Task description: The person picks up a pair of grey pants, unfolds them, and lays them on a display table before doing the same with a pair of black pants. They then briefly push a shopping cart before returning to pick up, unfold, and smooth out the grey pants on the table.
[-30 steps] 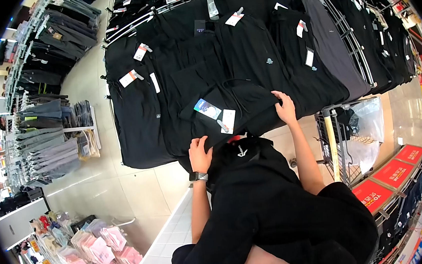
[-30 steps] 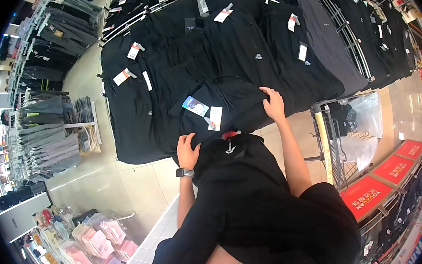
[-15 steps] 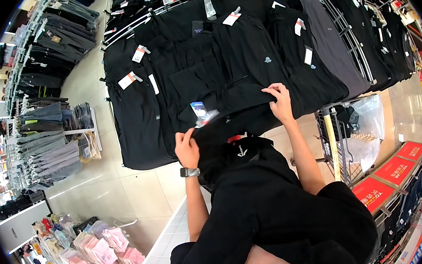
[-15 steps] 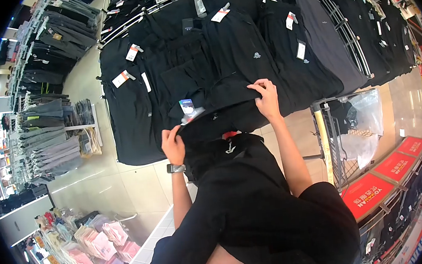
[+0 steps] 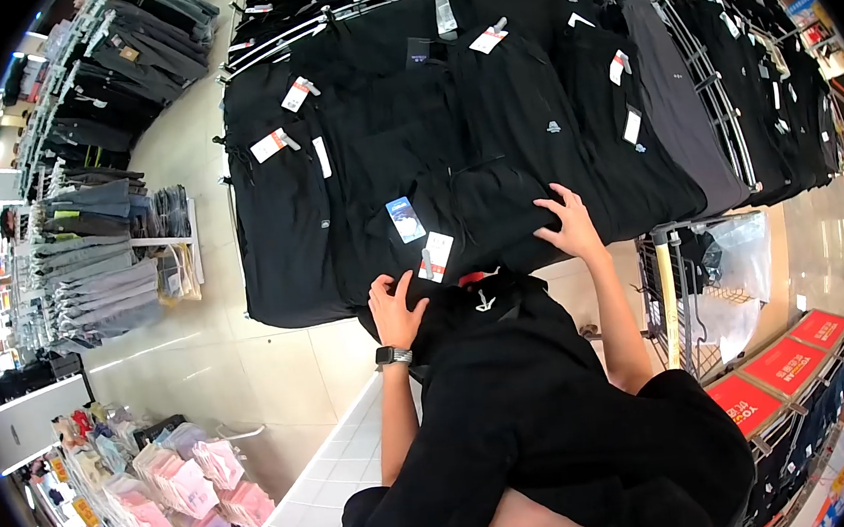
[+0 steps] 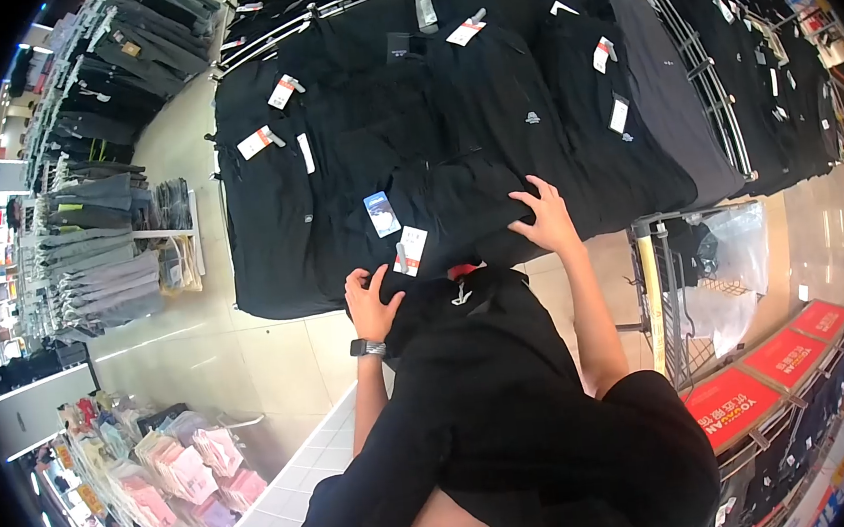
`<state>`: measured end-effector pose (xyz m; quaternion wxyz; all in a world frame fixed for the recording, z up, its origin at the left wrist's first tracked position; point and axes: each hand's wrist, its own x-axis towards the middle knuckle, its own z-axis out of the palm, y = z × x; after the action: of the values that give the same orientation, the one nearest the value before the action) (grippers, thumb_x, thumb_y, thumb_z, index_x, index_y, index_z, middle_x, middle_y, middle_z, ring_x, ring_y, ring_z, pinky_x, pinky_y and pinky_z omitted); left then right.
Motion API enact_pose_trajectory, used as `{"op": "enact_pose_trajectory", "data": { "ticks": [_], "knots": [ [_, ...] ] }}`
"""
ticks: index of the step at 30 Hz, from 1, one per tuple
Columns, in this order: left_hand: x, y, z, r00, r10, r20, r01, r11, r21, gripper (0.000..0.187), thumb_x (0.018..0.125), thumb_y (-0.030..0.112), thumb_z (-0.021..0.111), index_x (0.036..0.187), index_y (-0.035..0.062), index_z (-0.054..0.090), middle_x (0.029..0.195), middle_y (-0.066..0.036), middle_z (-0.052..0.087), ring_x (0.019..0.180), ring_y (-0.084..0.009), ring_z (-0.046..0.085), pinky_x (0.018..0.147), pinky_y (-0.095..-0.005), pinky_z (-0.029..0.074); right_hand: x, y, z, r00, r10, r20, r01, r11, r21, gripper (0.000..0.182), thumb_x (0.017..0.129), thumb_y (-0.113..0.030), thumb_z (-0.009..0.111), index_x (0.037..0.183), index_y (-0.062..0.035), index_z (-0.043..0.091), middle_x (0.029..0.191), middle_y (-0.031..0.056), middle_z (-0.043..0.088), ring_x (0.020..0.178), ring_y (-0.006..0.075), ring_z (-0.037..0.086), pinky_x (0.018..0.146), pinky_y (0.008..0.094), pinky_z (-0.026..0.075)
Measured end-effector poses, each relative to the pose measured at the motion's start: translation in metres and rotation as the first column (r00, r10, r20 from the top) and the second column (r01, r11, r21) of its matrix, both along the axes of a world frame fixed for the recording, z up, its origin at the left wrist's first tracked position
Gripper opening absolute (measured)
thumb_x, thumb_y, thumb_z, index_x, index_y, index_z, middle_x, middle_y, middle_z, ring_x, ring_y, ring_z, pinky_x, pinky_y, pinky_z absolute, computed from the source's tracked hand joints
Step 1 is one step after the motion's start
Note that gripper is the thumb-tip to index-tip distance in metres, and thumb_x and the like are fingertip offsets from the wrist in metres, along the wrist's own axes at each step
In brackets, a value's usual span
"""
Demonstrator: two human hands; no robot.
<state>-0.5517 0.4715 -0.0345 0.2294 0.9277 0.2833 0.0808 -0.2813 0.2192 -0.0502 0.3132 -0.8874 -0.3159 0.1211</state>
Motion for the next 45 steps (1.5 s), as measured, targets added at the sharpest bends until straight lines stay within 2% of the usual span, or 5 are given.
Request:
{"op": "enact_pose_trajectory", "data": {
  "ticks": [10, 17, 26, 30, 45],
  "knots": [
    [0.021, 0.029, 0.013, 0.987, -0.068, 0.142, 0.055, 0.994, 0.093, 0.025, 0.073, 0.01, 0.073, 0.098, 0.0109, 0.07, 0.117, -0.005, 0.058, 0.115, -0.0286, 0.049, 0.098, -0.0417, 0.036, 0.02, 0.0, 0.005, 0.988, 0.157, -0.005, -0.157, 0.987, 0.034, 0.034, 0.072, -0.018, 0.077, 0.103, -0.0112, 0.067, 0.135, 0.0127, 0.051, 0.127, 0.0333, 0.043, 0.104, 0.0416, 0.038],
    [0.082, 0.078, 0.082, 0.874, 0.316, 0.37, -0.258, 0.946, -0.198, 0.029, 0.085, 0.024, 0.071, 0.089, -0.0042, 0.065, 0.066, -0.016, 0.062, 0.06, -0.0247, 0.063, 0.056, -0.0325, 0.045, 0.026, 0.069, 0.093, 0.988, -0.114, -0.108, 0.147, 0.909, 0.39, 0.034, 0.085, -0.027, 0.069, 0.084, 0.0062, 0.061, 0.065, 0.0167, 0.059, 0.056, 0.0205, 0.058, 0.055, 0.0309, 0.043],
    [0.111, -0.031, 0.057, 0.888, 0.142, 0.437, 0.022, 0.936, -0.35, 0.026, 0.088, 0.021, 0.066, 0.097, -0.0036, 0.064, 0.081, -0.014, 0.068, 0.078, -0.0193, 0.067, 0.07, -0.0341, 0.052, -0.084, 0.127, 0.046, 0.954, -0.063, -0.294, 0.221, 0.81, 0.543, 0.031, 0.089, -0.024, 0.063, 0.108, 0.0002, 0.055, 0.086, 0.0226, 0.063, 0.078, 0.0309, 0.067, 0.069, 0.0368, 0.05],
    [0.089, -0.038, 0.052, 0.904, 0.252, 0.346, 0.163, 0.546, -0.822, 0.033, 0.097, 0.019, 0.055, 0.116, -0.0075, 0.058, 0.093, -0.014, 0.067, 0.074, -0.0169, 0.067, 0.068, -0.0279, 0.053, -0.084, 0.102, 0.061, 0.883, 0.028, -0.469, 0.171, 0.911, 0.376, 0.053, 0.084, -0.032, 0.07, 0.118, 0.0016, 0.048, 0.087, 0.02, 0.062, 0.081, 0.0227, 0.062, 0.075, 0.0341, 0.049],
    [0.085, 0.017, 0.12, 0.868, -0.262, 0.423, 0.385, 0.892, -0.237, 0.043, 0.072, 0.016, 0.077, 0.114, 0.0134, 0.066, 0.14, -0.014, 0.038, 0.123, -0.0324, 0.043, 0.101, -0.0412, 0.039, -0.059, 0.079, 0.113, 0.876, 0.401, -0.269, -0.207, 0.814, 0.543, 0.036, 0.075, -0.015, 0.079, 0.098, 0.0007, 0.057, 0.081, 0.0125, 0.063, 0.073, 0.021, 0.062, 0.067, 0.0316, 0.048]
  ]
}}
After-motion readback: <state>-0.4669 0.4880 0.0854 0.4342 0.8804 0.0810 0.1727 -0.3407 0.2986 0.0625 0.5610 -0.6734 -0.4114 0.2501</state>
